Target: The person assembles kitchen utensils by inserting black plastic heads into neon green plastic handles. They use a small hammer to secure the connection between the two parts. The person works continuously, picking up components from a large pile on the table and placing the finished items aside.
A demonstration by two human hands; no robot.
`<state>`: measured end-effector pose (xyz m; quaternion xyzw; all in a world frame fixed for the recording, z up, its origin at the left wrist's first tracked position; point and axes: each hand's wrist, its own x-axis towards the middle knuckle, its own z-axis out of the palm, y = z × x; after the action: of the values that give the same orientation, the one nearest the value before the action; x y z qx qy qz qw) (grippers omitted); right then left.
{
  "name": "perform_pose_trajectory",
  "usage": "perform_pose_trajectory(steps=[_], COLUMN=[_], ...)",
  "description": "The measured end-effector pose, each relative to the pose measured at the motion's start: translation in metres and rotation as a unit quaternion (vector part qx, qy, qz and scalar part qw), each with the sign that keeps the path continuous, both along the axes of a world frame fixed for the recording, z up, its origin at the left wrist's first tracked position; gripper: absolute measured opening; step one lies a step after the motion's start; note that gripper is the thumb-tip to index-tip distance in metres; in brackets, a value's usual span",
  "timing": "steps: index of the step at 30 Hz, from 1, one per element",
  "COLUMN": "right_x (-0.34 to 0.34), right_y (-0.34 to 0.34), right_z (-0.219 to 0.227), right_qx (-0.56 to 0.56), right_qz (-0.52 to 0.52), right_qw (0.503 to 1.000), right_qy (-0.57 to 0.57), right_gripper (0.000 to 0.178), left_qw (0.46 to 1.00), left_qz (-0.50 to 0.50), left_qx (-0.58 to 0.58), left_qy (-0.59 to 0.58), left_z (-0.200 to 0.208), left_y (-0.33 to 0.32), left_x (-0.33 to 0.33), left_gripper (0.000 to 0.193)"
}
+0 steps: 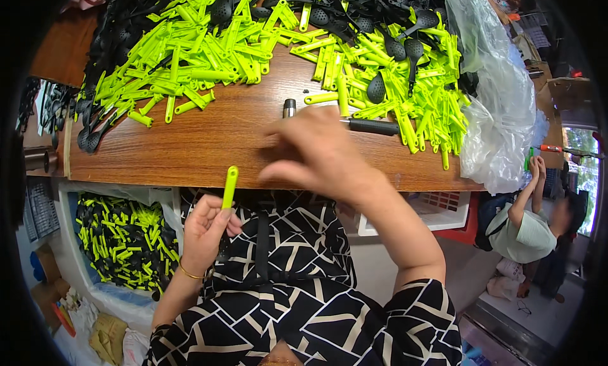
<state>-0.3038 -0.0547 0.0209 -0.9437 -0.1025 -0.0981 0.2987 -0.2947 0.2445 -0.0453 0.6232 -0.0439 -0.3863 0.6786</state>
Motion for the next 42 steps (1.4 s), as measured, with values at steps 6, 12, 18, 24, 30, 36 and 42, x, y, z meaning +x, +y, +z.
perform_pose_trajectory(steps=[6, 12, 18, 24, 30, 36, 42], right_x=[-0.042, -0.034, -0.036, -0.041, -0.036, -0.04, -0.031], right_y=[-0.071, -0.065, -0.054, -0.005, 0.002, 0.009, 0.001], right_z=[-0.016, -0.016, -0.021, 0.006, 0.003, 0.0, -0.003], right_qx=[-0.267, -0.27, -0.175, -0.041, -0.137, -0.055, -0.153], right_qz=[-0.183, -0.137, -0.128, 0.001, 0.1, 0.032, 0.057], right_qw=[0.946, 0.952, 0.974, 0.993, 0.984, 0.991, 0.983], right_qy=[-0.032, -0.039, -0.065, -0.111, -0.046, -0.119, -0.083], right_gripper=[0.026, 0.024, 0.026, 0.052, 0.047, 0.044, 0.042], left_qw=[0.981, 0.995, 0.987, 0.984, 0.988, 0.983, 0.944], left_qz=[0.083, 0.008, 0.052, 0.07, 0.044, 0.065, 0.109], left_qx=[-0.058, -0.037, -0.047, -0.082, -0.039, -0.092, -0.176], left_qy=[0.164, 0.091, 0.143, 0.142, 0.14, 0.142, 0.257], left_z=[-0.001, -0.026, -0.001, -0.003, 0.001, -0.008, 0.007], left_y=[0.008, 0.001, -0.012, -0.011, -0.01, -0.011, -0.012], left_x=[0.007, 0.006, 0.015, 0.008, 0.008, 0.002, 0.005], left_gripper=[0.02, 0.034, 0.029, 0.022, 0.022, 0.036, 0.042])
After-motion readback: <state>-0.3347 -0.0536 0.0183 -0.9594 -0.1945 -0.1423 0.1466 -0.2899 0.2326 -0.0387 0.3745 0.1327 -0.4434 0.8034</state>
